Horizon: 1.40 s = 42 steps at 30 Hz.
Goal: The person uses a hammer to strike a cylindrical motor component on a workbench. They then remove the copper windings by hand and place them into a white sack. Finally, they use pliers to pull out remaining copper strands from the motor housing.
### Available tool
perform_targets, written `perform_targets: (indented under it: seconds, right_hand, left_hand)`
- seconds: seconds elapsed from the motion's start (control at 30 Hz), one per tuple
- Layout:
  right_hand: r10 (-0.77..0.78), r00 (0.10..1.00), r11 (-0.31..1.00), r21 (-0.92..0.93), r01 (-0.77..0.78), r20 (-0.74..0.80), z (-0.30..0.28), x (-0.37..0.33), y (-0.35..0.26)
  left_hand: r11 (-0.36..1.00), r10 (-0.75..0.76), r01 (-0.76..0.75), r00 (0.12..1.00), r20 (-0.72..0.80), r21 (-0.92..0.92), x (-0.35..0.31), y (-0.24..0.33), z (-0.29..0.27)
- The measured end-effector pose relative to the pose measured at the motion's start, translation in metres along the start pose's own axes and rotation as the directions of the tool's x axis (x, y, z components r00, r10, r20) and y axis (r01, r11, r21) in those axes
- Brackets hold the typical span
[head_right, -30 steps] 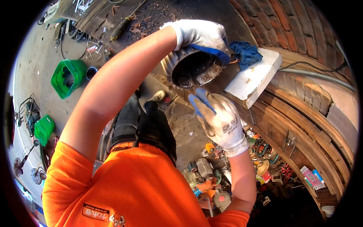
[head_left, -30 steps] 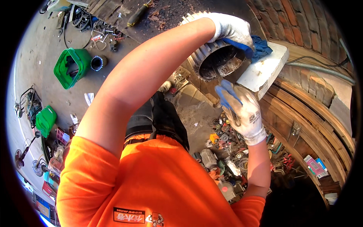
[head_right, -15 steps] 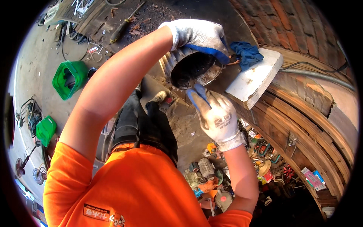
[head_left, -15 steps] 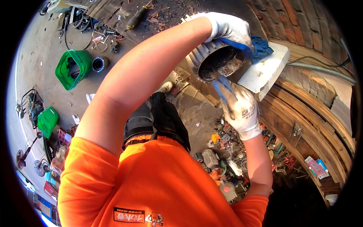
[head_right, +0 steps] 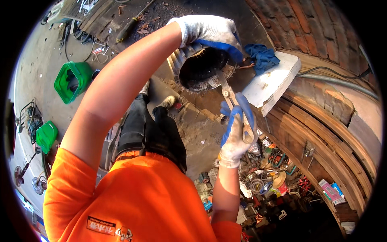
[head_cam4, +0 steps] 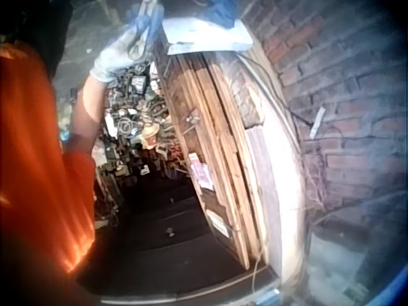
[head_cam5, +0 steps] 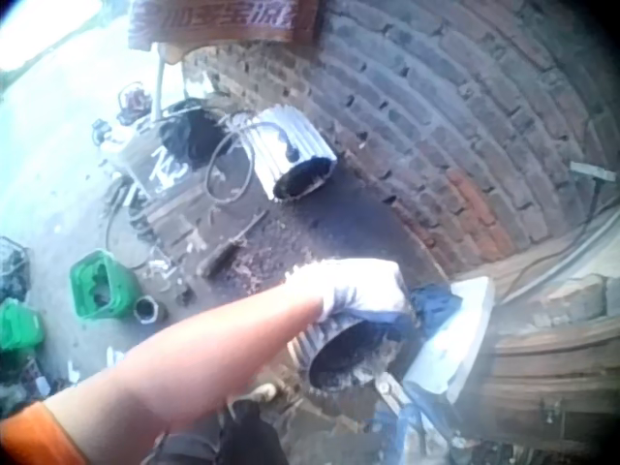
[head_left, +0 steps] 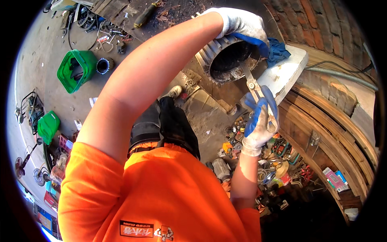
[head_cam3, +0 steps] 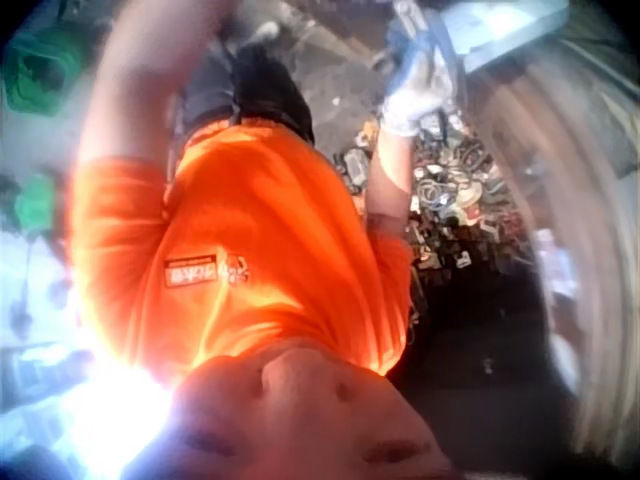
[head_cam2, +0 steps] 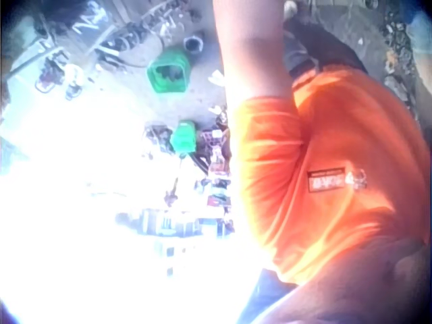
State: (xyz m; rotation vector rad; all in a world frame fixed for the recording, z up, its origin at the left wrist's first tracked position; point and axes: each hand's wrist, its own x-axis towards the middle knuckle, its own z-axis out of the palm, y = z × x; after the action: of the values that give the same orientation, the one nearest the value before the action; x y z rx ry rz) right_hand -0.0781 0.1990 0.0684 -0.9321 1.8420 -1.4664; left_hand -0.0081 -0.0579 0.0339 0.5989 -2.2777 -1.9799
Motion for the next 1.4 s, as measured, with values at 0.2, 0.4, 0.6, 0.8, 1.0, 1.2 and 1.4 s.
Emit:
perform_targets:
  seconds: [0.2, 0.4, 0.6, 0.8, 1.0, 1.2, 1.4]
  right_hand:
    - [-0.118, 0.988, 0.957, -0.254, 0.140, 0.101, -0.007, 0.007, 0.015]
    - [-0.062, 0.945, 0.827, -0.514, 0.229, 0.320, -0.004, 0.032, 0.013]
    - [-0.157, 0.933, 0.896, -0.350, 0.272, 0.324, 0.001, 0.029, 0.016]
    - [-0.151, 0.951, 0.947, -0.237, 0.218, 0.269, 0.012, 0.018, 0.032]
    - [-0.112, 0.963, 0.979, -0.140, 0.149, 0.243, 0.010, 0.016, 0.040]
    - [-0.135, 0.955, 0.979, -0.112, 0.169, 0.264, 0.005, 0.018, 0.048]
    - [-0.127, 0.955, 0.987, -0.061, 0.148, 0.269, 0.003, 0.020, 0.052]
  left_hand:
    - [0.996, -0.025, 0.028, 0.999, -0.043, 0.089, -0.009, 0.015, -0.010]
    - [0.998, -0.005, 0.009, 0.998, -0.056, 0.070, -0.004, 0.011, -0.012]
    - [0.996, 0.031, -0.027, 0.998, -0.051, 0.081, 0.000, 0.007, -0.011]
    - [0.995, 0.054, -0.050, 0.998, -0.044, 0.091, 0.005, 0.004, -0.012]
    - [0.992, 0.079, -0.075, 0.996, -0.032, 0.104, 0.005, 0.002, -0.009]
    - [0.989, 0.097, -0.094, 0.995, -0.024, 0.112, 0.009, 0.002, -0.010]
    - [0.985, 0.121, -0.118, 0.992, -0.017, 0.124, 0.005, -0.001, -0.005]
